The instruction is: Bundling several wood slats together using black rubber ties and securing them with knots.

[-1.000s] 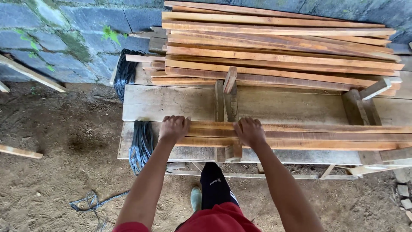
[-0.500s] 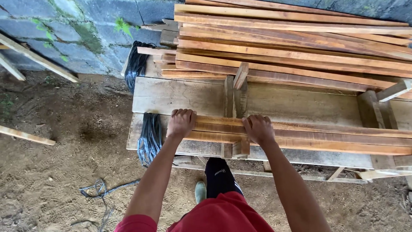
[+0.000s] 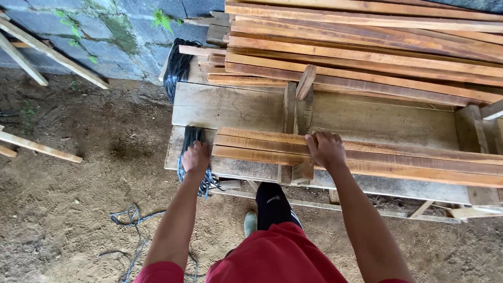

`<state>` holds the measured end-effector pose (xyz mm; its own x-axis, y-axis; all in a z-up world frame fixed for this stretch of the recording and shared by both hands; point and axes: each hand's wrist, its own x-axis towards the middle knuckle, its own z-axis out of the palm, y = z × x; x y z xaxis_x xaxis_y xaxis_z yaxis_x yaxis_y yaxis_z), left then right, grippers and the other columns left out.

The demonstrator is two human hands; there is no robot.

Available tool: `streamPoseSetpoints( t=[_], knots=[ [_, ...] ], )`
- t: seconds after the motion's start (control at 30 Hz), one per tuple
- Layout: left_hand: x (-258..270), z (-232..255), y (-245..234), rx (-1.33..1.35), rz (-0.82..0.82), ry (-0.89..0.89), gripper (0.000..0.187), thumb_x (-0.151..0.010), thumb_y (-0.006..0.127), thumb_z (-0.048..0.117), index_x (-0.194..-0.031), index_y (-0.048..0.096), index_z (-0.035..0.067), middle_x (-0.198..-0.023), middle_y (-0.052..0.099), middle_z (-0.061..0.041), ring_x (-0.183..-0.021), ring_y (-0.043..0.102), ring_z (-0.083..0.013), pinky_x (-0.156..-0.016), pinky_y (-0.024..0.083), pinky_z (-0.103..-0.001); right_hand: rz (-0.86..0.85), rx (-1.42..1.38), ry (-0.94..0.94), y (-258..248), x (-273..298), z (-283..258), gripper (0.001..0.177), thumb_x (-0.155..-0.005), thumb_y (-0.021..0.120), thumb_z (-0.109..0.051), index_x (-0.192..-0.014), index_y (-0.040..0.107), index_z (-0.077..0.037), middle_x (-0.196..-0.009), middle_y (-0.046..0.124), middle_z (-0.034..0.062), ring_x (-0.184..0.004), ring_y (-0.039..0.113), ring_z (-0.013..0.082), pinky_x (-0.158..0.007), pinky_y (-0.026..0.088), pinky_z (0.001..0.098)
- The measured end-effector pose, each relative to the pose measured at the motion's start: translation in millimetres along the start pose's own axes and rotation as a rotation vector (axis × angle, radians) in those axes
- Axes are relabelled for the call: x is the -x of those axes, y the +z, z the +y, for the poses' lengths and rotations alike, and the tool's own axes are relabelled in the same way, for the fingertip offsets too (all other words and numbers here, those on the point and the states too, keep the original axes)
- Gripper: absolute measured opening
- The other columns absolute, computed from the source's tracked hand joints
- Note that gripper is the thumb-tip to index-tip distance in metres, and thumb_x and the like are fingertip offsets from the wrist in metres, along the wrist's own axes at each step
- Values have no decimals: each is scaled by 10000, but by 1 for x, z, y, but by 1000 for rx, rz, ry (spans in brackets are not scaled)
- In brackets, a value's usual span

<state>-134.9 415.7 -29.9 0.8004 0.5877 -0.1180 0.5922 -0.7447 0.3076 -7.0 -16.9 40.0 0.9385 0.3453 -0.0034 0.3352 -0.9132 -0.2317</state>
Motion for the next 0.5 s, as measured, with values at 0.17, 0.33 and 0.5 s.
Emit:
streamPoseSetpoints(
  t=[0.17,0.33,0.5],
  knots=[
    [-30,-22,38,-339,-188,-12,396,-979,598,450,-1161,611,98,-990,782,-99,-935,769,-350,-798,621,-505,36,6,-27,-3,-2,-2,468,-1039,461,-535,-1040,720,-145,-997,753,114,-1034,729,281,-981,507,427],
    [-17,-17,27,-312,-183,51,456,-989,578,475,-1130,648,46,-950,772,-143,-896,769,-366,-772,618,-525,65,43,-45,9,-1,7,465,-1041,473,-541,-1032,723,-150,-994,750,105,-1030,729,274,-967,514,418],
    [-9,-2,-5,-306,-195,84,713,-998,574,550,-1421,497,-19,-1069,755,-202,-977,758,-392,-831,608,-554,29,47,-30,3,-1,3,488,-1049,448,-555,-1032,720,-151,-1012,752,108,-1047,724,272,-982,505,417]
  ],
)
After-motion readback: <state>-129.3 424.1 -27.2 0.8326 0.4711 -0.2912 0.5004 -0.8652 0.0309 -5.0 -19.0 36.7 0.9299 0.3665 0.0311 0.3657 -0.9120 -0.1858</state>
